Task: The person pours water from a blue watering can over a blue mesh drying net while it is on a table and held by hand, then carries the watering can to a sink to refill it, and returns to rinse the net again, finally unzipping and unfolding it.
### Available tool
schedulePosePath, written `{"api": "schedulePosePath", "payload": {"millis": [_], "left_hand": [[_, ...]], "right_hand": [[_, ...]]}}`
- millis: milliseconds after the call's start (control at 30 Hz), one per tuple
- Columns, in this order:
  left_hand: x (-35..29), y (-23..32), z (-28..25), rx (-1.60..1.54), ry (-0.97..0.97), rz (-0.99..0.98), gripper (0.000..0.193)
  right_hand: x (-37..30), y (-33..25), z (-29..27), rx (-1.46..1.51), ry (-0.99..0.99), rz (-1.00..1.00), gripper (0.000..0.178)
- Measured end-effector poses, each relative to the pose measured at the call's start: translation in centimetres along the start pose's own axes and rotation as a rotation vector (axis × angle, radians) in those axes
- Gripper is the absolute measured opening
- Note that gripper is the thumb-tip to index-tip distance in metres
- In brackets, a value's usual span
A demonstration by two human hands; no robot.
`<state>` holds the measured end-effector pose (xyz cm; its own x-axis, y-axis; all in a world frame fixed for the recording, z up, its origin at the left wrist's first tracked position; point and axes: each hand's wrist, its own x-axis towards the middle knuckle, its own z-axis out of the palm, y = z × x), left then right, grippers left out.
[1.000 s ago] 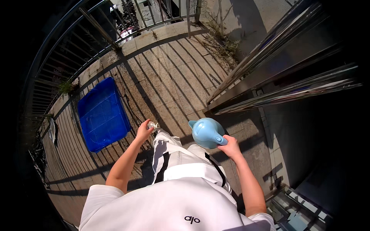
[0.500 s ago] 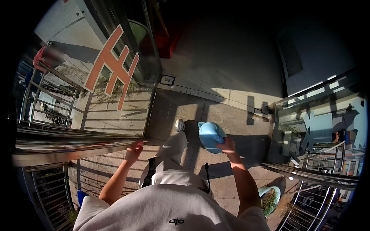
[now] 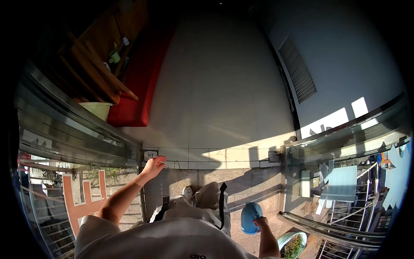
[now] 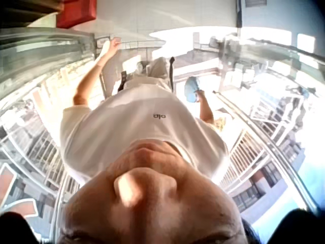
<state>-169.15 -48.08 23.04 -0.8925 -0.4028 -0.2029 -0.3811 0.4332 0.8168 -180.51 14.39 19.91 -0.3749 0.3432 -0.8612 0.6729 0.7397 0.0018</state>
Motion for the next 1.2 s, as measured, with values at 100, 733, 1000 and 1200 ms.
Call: {"api": "schedulePosePath", "payload": {"millis": [100, 733, 1000, 1200], "left_hand": [[12.8, 3.5, -0.4, -0.006, -0.05, -0.006, 0.03], [40.7, -7.5, -6.6, -0.397, -0.062, -1.34, 0.031], [83.5, -7.7, -22.8, 0.096, 0.201, -0.948, 0.052], [123.3, 0.2, -35.4, 0.045, 0.232, -0.368, 0.042]], "right_hand": [[2.8, -7.3, -3.6, 0.167, 0.061, 0.046, 0.017], [15.1, -97.5, -25.3, 0.145, -0.221, -0.315, 0.027], [15.5, -128.3, -28.0, 0.207, -0.164, -0.264, 0.026], [21.5, -145.5, -31.0, 0.226, -0.101, -0.164, 0.02]]}}
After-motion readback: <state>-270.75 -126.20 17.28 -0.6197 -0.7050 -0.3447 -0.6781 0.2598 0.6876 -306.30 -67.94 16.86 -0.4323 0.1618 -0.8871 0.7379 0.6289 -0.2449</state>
